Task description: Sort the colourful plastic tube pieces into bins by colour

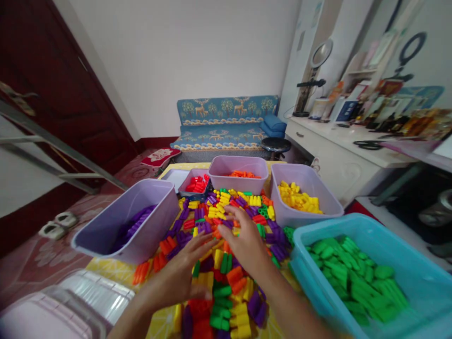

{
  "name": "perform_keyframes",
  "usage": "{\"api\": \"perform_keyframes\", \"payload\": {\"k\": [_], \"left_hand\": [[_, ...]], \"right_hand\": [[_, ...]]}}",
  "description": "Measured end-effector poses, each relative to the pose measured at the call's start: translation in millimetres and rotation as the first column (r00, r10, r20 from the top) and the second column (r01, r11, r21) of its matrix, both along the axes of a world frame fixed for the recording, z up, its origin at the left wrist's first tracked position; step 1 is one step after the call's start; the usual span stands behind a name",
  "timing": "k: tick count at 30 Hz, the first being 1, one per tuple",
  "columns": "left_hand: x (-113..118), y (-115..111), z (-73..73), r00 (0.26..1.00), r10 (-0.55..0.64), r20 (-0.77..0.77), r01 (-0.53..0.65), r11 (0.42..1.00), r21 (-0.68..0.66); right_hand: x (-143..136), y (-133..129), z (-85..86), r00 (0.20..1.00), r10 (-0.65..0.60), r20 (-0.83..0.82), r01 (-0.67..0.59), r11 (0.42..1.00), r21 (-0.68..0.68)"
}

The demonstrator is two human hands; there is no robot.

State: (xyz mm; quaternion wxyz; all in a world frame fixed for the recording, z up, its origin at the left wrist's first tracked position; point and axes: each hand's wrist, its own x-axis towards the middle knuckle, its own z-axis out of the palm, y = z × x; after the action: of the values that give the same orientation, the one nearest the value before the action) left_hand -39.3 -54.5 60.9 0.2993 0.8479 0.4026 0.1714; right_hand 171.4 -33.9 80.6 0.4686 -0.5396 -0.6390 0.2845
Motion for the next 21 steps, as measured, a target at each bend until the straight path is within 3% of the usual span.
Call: {"api": "perform_keyframes", "payload": {"k": [2,4,6,9,12,16,19,21], "left_hand": [[-9,-21,-2.0,0.992,-0.063,-0.111,0.062,0.998,-0.012],[-11,-39,-9.8,0.982,-0.059,-0.179,0.062,0.998,0.012],[-6,-50,-22.7,0.974,-0.010,-0.226,0.020,0.999,0.041],[6,-56,-45.6,0.964,0.084,-0.251,-0.065,0.994,0.083],[16,-56,-60.6,0.976,0.129,-0.178,-0.105,0.985,0.136],[30,-44,-58.2,0.989,0.148,0.026,-0.150,0.977,0.152],[46,-15,-49.5,0.969,0.192,0.155,-0.209,0.973,0.098],[57,12,-45.7,0.953,0.240,0.187,-0.263,0.958,0.112]], "right_hand": [[8,-48,-19.1,0.966,0.035,0.257,-0.042,0.999,0.019],[19,-85,-42.6,0.873,0.052,0.485,-0.099,0.992,0.073],[29,-109,-67.4,0.768,0.054,0.638,-0.132,0.988,0.075],[33,-124,-98.3,0.690,-0.010,0.724,-0.134,0.981,0.142],[26,-120,-111.3,0.720,-0.069,0.691,-0.084,0.979,0.185],[14,-95,-99.7,0.845,-0.051,0.532,-0.055,0.982,0.181],[11,-59,-83.2,0.902,-0.001,0.432,-0.061,0.990,0.130],[11,-31,-76.1,0.925,-0.070,0.373,0.022,0.991,0.131]]}}
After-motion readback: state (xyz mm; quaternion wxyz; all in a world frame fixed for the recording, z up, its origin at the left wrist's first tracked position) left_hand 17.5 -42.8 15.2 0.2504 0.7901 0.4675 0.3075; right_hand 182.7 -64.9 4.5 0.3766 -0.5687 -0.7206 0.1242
